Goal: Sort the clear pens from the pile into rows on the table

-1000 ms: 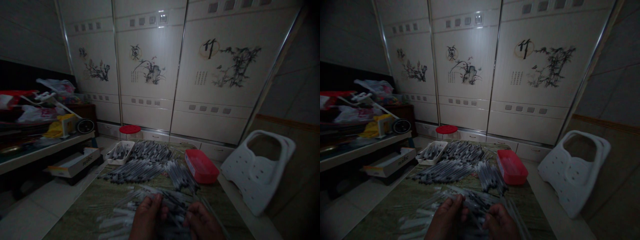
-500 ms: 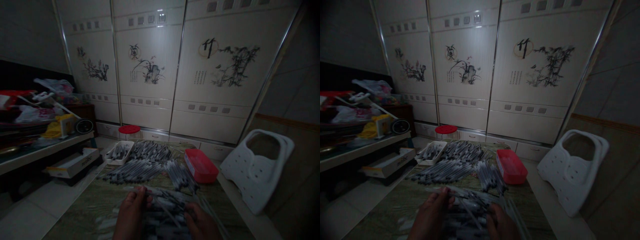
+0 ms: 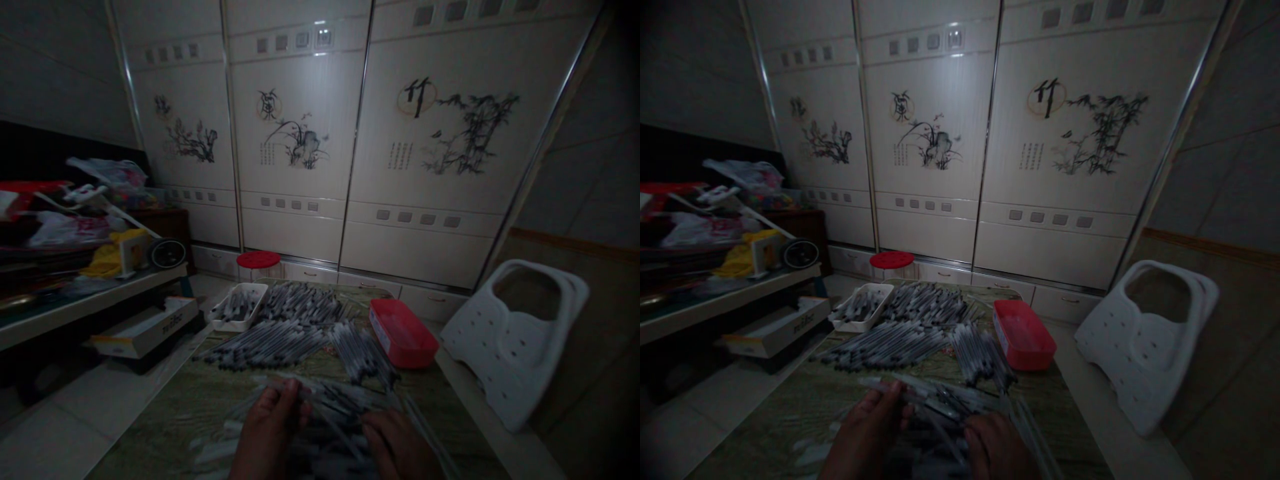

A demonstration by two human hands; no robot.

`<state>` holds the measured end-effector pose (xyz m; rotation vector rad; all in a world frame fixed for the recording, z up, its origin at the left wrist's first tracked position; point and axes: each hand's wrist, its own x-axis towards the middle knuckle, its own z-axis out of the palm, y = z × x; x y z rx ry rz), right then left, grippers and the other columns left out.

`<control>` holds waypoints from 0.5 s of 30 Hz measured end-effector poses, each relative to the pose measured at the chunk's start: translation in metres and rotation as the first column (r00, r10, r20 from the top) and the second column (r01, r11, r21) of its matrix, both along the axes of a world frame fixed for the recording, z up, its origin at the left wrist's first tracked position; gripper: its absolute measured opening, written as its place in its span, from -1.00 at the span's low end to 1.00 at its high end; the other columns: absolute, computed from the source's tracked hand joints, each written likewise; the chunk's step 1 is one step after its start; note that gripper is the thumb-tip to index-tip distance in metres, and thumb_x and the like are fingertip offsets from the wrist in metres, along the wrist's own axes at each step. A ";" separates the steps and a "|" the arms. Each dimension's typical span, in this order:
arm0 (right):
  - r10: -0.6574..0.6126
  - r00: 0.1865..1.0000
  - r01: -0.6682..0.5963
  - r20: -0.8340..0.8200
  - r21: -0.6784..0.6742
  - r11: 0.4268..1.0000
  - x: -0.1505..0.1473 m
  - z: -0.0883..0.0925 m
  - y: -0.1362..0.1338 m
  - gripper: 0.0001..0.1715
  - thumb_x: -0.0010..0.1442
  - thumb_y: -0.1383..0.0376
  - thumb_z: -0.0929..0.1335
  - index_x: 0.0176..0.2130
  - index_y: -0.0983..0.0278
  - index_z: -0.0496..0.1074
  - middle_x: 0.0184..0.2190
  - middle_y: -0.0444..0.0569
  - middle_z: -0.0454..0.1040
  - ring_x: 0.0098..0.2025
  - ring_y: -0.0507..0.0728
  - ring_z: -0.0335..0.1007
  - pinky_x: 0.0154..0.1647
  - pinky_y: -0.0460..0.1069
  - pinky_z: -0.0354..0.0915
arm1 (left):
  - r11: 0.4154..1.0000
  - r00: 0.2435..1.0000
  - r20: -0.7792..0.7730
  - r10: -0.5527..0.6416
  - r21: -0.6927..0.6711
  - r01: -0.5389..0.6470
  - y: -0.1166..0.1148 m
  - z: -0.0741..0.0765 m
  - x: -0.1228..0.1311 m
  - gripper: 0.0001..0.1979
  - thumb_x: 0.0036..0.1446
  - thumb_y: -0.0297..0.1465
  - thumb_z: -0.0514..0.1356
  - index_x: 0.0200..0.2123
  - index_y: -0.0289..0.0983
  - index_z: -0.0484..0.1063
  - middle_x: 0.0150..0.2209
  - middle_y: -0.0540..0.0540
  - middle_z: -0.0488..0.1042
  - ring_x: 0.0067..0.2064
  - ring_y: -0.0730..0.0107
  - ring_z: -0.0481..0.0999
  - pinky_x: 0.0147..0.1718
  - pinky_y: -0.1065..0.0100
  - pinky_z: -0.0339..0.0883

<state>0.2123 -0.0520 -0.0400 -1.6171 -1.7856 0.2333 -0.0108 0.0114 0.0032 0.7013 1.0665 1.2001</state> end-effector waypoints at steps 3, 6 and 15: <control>0.011 0.991 -0.008 0.136 -0.025 1.000 0.011 0.003 0.000 -0.69 0.34 0.21 0.28 -0.11 0.11 0.62 -0.17 0.03 0.64 -0.09 0.23 0.56 -0.01 0.11 0.45 | 0.989 0.980 -0.132 0.146 0.053 -0.141 0.007 0.004 -0.018 -0.50 -0.03 0.04 0.36 -0.23 -0.28 0.52 -0.29 -0.11 0.61 -0.23 0.21 0.56 -0.30 0.32 0.37; -0.012 0.987 0.020 0.163 -0.053 0.998 0.015 0.001 0.001 -0.67 0.32 0.19 0.30 -0.06 0.16 0.61 -0.12 0.08 0.63 -0.05 0.25 0.56 0.01 0.11 0.46 | 0.971 0.925 -0.313 0.216 0.168 -0.170 0.010 0.009 -0.032 -0.45 0.00 0.10 0.29 -0.19 -0.26 0.53 -0.24 -0.15 0.62 -0.21 0.13 0.55 -0.34 0.30 0.34; -0.193 0.973 0.199 -0.126 0.040 0.979 0.015 -0.012 0.002 -0.65 0.29 0.08 0.28 -0.14 0.12 0.60 -0.16 0.02 0.64 -0.09 0.24 0.55 0.00 0.08 0.41 | 0.781 0.553 -0.750 0.362 0.568 0.260 0.013 0.001 -0.040 -0.74 0.25 -0.32 0.08 -0.08 -0.19 0.51 -0.06 -0.22 0.55 -0.01 0.06 0.51 -0.01 0.12 0.34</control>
